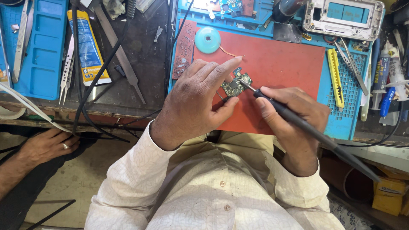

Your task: The person applies flux to a small circuit board using a syringe, then uses a soldering iron to reflow solder on multiple points. The board is held in the left hand while the right hand manipulates the tools. The person works on a red mat on a cluttered electronics repair bench.

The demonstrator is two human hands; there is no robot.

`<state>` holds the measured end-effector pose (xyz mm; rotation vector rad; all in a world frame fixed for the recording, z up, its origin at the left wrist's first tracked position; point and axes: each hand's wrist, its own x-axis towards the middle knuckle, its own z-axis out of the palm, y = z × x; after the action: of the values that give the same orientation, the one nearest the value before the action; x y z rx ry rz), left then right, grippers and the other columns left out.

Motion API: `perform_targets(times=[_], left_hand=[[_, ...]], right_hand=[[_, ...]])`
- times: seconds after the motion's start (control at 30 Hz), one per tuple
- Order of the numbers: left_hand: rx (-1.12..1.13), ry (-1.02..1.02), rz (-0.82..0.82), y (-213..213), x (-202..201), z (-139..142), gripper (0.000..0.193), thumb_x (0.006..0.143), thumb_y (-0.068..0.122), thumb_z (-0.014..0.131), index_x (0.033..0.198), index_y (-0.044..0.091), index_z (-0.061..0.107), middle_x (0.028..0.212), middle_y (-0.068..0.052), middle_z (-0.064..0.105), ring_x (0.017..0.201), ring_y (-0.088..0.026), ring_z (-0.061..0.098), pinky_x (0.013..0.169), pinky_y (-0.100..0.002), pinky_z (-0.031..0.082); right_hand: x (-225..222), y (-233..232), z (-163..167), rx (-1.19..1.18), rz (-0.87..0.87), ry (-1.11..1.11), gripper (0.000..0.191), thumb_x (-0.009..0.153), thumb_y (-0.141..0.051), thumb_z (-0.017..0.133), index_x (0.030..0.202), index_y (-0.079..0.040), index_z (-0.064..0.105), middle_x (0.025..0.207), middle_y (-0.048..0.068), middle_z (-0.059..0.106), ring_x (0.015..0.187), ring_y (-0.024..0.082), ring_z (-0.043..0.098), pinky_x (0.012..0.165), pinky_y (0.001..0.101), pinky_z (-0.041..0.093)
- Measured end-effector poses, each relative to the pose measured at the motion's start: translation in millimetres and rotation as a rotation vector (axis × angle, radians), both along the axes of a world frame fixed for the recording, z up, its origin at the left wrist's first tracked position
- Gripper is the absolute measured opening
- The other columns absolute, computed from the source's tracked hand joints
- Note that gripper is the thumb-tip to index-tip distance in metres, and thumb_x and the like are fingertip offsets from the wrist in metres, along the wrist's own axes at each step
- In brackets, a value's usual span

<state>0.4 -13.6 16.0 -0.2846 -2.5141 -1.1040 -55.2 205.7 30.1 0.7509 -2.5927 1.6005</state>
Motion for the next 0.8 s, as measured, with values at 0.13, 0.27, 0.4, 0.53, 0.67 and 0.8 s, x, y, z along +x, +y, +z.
perform_targets(times=[0.13, 0.27, 0.4, 0.53, 0.67, 0.8], left_hand=[[0.005, 0.004, -0.004, -0.3, -0.2, -0.8, 0.068, 0.09, 0.016, 0.08, 0.149, 0.005, 0.048, 0.115, -0.007, 0.066, 0.111, -0.029, 0.059, 0.104, -0.042, 0.049], [0.007, 0.0, -0.011, -0.5, -0.4, -1.0, 0.068, 0.089, 0.016, 0.08, 0.149, 0.005, 0.048, 0.115, -0.007, 0.066, 0.111, -0.029, 0.059, 0.103, -0.042, 0.049], [0.005, 0.01, -0.007, -0.3, -0.4, 0.0, 0.068, 0.089, 0.015, 0.08, 0.148, 0.005, 0.048, 0.115, -0.008, 0.066, 0.11, -0.029, 0.059, 0.103, -0.042, 0.049], [0.017, 0.003, -0.009, 0.0, -0.4, -0.1, 0.068, 0.088, 0.016, 0.08, 0.148, 0.004, 0.049, 0.115, -0.008, 0.066, 0.111, -0.029, 0.059, 0.103, -0.042, 0.049], [0.008, 0.005, -0.008, 0.4, -0.6, -0.5, 0.068, 0.089, 0.015, 0.08, 0.148, 0.004, 0.049, 0.115, -0.007, 0.066, 0.111, -0.029, 0.059, 0.103, -0.042, 0.049], [0.007, 0.007, -0.006, 0.9, -0.8, 0.2, 0.068, 0.089, 0.015, 0.08, 0.148, 0.004, 0.048, 0.116, -0.007, 0.066, 0.111, -0.029, 0.059, 0.103, -0.042, 0.049]], right_hand=[[-0.4, -0.4, -1.4, 0.002, -0.024, 0.009, 0.019, 0.096, -0.004, 0.081, 0.114, 0.0, 0.077, 0.104, 0.013, 0.077, 0.091, 0.017, 0.073, 0.082, 0.026, 0.055], [-1.4, -0.1, -2.0, 0.01, 0.015, 0.026, 0.02, 0.096, -0.004, 0.081, 0.115, 0.001, 0.076, 0.104, 0.012, 0.077, 0.088, 0.016, 0.073, 0.083, 0.0261, 0.056], [-1.3, 0.0, -0.9, 0.019, 0.029, 0.038, 0.02, 0.096, -0.005, 0.081, 0.115, 0.001, 0.076, 0.105, 0.012, 0.077, 0.089, 0.016, 0.073, 0.084, 0.0259, 0.056], [-0.7, 0.1, 0.3, 0.035, -0.055, -0.032, 0.02, 0.096, -0.005, 0.082, 0.114, 0.001, 0.077, 0.101, 0.012, 0.078, 0.088, 0.017, 0.071, 0.079, 0.0259, 0.054], [-1.0, 0.3, 1.0, 0.004, 0.007, -0.002, 0.019, 0.096, -0.006, 0.081, 0.114, 0.0, 0.076, 0.105, 0.012, 0.077, 0.092, 0.017, 0.073, 0.083, 0.0257, 0.056], [-0.5, 0.3, 1.6, 0.023, 0.024, 0.015, 0.02, 0.096, -0.006, 0.081, 0.114, 0.0, 0.076, 0.104, 0.012, 0.077, 0.092, 0.017, 0.073, 0.083, 0.026, 0.056]])
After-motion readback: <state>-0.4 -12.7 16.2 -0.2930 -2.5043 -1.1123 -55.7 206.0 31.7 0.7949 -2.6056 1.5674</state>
